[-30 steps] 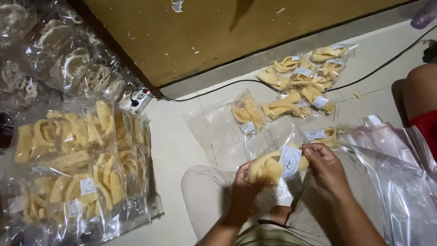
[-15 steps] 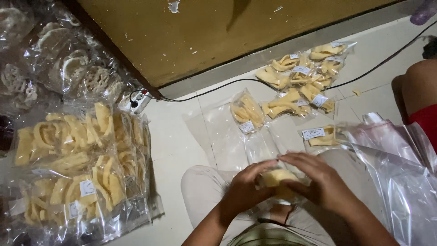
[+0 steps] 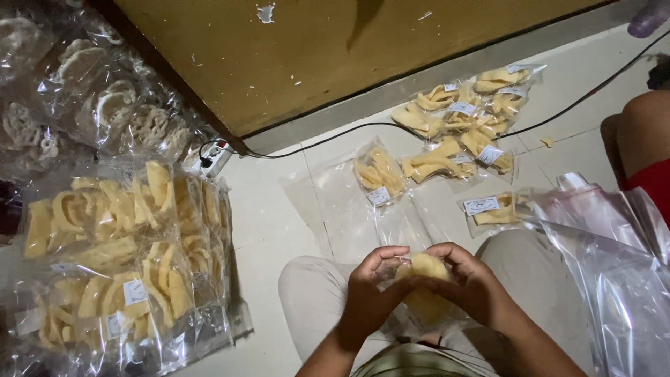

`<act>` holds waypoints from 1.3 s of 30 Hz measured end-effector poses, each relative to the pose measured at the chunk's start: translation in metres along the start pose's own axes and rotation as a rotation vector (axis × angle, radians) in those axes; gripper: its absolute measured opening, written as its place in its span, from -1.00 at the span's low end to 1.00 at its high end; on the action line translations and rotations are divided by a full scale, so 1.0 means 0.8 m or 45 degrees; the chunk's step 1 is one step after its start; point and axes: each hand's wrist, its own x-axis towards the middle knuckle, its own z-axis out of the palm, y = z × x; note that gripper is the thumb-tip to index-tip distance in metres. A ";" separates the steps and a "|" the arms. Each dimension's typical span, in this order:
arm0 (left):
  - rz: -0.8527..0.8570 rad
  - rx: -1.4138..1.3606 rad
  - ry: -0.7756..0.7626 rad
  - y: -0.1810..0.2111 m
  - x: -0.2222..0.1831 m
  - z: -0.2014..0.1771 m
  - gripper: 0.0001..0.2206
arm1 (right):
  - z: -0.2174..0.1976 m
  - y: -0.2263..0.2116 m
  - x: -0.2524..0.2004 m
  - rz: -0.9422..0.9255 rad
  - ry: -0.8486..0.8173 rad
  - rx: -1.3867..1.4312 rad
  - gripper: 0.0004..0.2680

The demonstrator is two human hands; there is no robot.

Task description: The person is manually packing dried food items into clear plastic bags while sitting on the floor.

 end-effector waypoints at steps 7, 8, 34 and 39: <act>-0.104 -0.349 -0.009 -0.014 0.007 0.002 -0.42 | -0.009 0.025 0.009 0.204 0.193 0.483 -0.62; -0.186 -0.372 -0.007 -0.016 0.008 0.003 -0.48 | -0.007 0.022 0.008 0.218 0.220 0.525 -0.61; -0.138 -0.444 0.546 0.006 0.013 0.023 -0.81 | 0.014 0.017 -0.005 0.071 0.359 0.203 -0.68; 0.103 -0.648 0.387 -0.029 0.015 0.018 -0.47 | 0.034 -0.019 -0.002 0.272 0.421 0.559 -0.69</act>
